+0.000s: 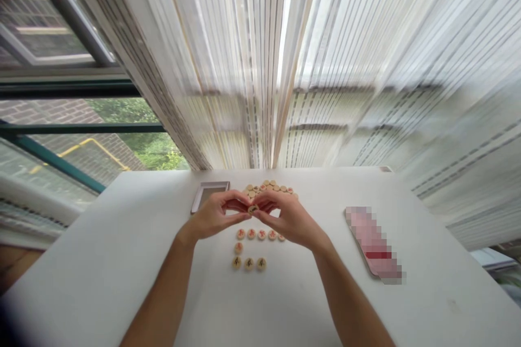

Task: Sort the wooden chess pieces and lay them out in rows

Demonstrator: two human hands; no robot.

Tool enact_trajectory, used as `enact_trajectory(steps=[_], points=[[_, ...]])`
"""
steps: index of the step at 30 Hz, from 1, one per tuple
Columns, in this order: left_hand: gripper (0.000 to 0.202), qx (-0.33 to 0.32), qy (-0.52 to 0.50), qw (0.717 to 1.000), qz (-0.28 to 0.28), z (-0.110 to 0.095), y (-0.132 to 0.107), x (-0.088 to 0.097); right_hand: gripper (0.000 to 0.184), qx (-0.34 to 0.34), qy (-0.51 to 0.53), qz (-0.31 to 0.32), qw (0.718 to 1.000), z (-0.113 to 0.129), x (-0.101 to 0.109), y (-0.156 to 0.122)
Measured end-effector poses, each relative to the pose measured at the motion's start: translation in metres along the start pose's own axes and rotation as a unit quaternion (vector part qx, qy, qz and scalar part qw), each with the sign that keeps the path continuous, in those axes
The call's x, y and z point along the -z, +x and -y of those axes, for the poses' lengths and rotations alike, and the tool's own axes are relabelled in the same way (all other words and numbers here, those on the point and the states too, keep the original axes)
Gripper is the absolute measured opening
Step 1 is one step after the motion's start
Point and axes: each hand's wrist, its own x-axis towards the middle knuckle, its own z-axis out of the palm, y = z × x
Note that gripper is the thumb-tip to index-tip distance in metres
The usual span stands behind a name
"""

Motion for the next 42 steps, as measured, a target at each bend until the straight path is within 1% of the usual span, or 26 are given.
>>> enact_trajectory(steps=[5,9,15,22,26,32,36,42], points=[[0.029,0.003,0.039,0.999,0.000,0.000,0.000,0.001,0.019,-0.032,0.043,-0.020,0.998,-0.008,-0.005,0.002],[0.031,-0.007,0.057,0.998,-0.011,0.002,0.002,0.002,0.021,-0.053,0.058,-0.041,0.996,-0.012,-0.007,0.004],[0.032,-0.013,0.078,0.997,-0.025,0.002,0.000,0.005,0.027,-0.053,0.100,-0.022,0.993,-0.013,-0.008,0.005],[0.033,-0.006,0.071,0.997,-0.011,0.001,-0.001,0.006,0.026,-0.058,0.072,-0.005,0.996,-0.010,-0.007,0.004],[0.029,-0.009,0.074,0.997,-0.013,-0.002,-0.002,0.006,0.027,-0.067,0.068,-0.014,0.995,-0.010,-0.009,0.004],[0.022,-0.005,0.084,0.996,0.002,-0.005,-0.002,0.005,0.024,-0.057,0.080,-0.028,0.995,-0.016,-0.010,0.006],[0.022,-0.012,0.089,0.996,0.004,-0.008,-0.002,0.001,0.023,-0.054,0.086,-0.034,0.994,-0.020,-0.009,0.008],[0.025,-0.030,0.095,0.995,0.000,-0.016,-0.006,-0.003,0.023,-0.067,0.106,-0.055,0.991,-0.020,-0.011,0.008]])
